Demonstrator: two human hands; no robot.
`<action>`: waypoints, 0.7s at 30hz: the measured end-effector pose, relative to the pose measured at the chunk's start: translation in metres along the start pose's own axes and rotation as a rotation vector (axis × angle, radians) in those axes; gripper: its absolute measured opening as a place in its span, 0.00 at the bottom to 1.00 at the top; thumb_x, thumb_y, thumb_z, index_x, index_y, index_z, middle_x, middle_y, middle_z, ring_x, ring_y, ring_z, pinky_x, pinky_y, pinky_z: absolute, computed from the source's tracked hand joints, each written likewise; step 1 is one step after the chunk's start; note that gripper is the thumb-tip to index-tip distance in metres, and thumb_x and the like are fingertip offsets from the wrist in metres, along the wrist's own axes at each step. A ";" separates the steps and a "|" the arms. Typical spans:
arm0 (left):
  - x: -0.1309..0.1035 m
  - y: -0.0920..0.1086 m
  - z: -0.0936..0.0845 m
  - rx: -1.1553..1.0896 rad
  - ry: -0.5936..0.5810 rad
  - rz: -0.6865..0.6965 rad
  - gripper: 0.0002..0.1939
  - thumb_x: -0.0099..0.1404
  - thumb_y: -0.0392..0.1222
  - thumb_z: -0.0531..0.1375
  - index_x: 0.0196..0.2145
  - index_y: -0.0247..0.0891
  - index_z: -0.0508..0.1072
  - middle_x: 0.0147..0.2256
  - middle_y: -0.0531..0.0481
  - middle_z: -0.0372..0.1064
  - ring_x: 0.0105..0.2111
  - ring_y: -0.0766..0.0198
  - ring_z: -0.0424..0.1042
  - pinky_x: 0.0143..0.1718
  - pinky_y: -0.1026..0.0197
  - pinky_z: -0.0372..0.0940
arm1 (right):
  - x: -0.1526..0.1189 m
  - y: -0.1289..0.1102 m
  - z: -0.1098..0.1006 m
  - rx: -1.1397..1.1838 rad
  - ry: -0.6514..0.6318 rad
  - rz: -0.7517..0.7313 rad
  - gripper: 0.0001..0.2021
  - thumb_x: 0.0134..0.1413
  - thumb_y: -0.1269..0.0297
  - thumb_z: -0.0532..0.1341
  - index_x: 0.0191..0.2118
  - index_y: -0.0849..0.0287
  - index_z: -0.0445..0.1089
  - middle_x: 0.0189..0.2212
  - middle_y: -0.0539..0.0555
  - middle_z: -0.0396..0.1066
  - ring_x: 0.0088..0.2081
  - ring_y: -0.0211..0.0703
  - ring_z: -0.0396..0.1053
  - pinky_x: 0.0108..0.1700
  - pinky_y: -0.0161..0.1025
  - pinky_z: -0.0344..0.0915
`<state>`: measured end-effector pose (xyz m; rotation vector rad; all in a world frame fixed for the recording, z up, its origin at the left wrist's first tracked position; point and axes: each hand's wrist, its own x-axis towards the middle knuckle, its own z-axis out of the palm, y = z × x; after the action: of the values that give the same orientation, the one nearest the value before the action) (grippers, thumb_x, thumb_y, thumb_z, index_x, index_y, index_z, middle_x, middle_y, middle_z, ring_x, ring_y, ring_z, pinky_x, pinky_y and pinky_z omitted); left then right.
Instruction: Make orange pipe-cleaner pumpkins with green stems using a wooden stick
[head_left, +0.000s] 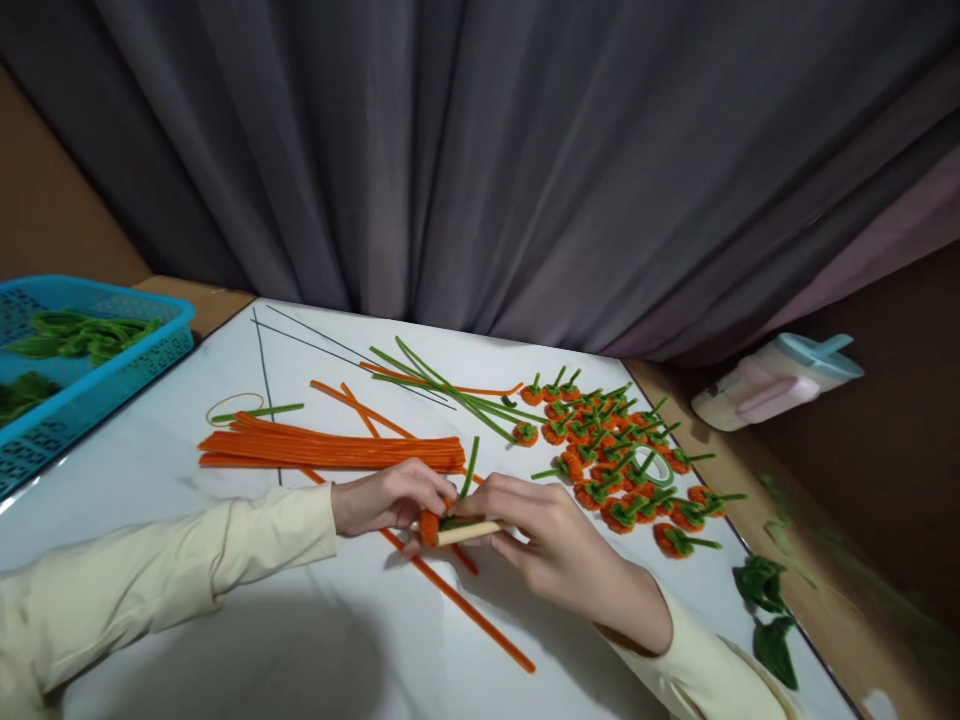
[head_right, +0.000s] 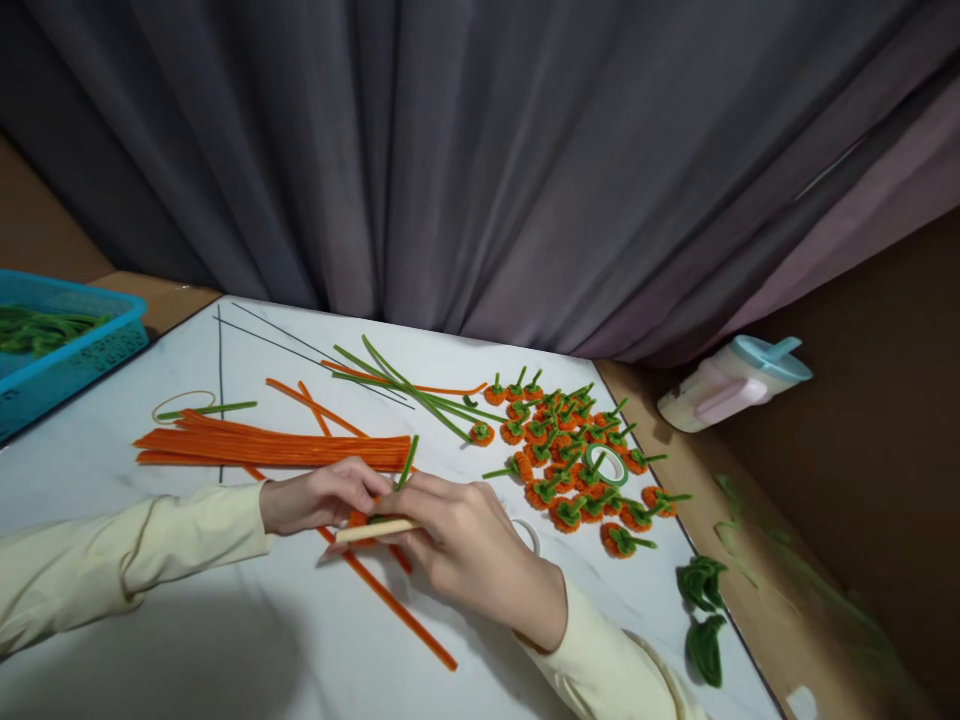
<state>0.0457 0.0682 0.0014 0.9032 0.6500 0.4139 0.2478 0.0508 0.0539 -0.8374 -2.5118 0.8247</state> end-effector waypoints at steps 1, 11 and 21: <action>0.000 0.000 0.000 -0.009 0.019 0.005 0.08 0.49 0.38 0.60 0.26 0.31 0.75 0.20 0.50 0.63 0.18 0.69 0.59 0.17 0.67 0.55 | -0.001 0.001 -0.001 -0.003 0.013 -0.018 0.10 0.58 0.73 0.53 0.40 0.57 0.71 0.33 0.53 0.72 0.32 0.36 0.69 0.34 0.29 0.62; 0.001 -0.002 0.001 -0.016 0.003 0.044 0.18 0.56 0.46 0.60 0.42 0.33 0.68 0.25 0.50 0.66 0.16 0.70 0.63 0.11 0.71 0.49 | 0.000 0.012 0.000 -0.065 0.218 0.006 0.11 0.56 0.76 0.51 0.35 0.59 0.70 0.27 0.52 0.72 0.26 0.34 0.68 0.28 0.29 0.60; 0.000 0.001 0.004 0.032 0.013 0.014 0.14 0.52 0.41 0.63 0.35 0.34 0.65 0.24 0.54 0.65 0.15 0.71 0.64 0.13 0.69 0.56 | -0.003 0.009 -0.011 -0.108 -0.019 0.034 0.12 0.53 0.78 0.50 0.32 0.60 0.70 0.25 0.52 0.71 0.26 0.35 0.67 0.28 0.30 0.58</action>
<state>0.0486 0.0665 0.0037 0.9364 0.6639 0.4233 0.2596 0.0597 0.0562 -0.9135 -2.5849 0.7162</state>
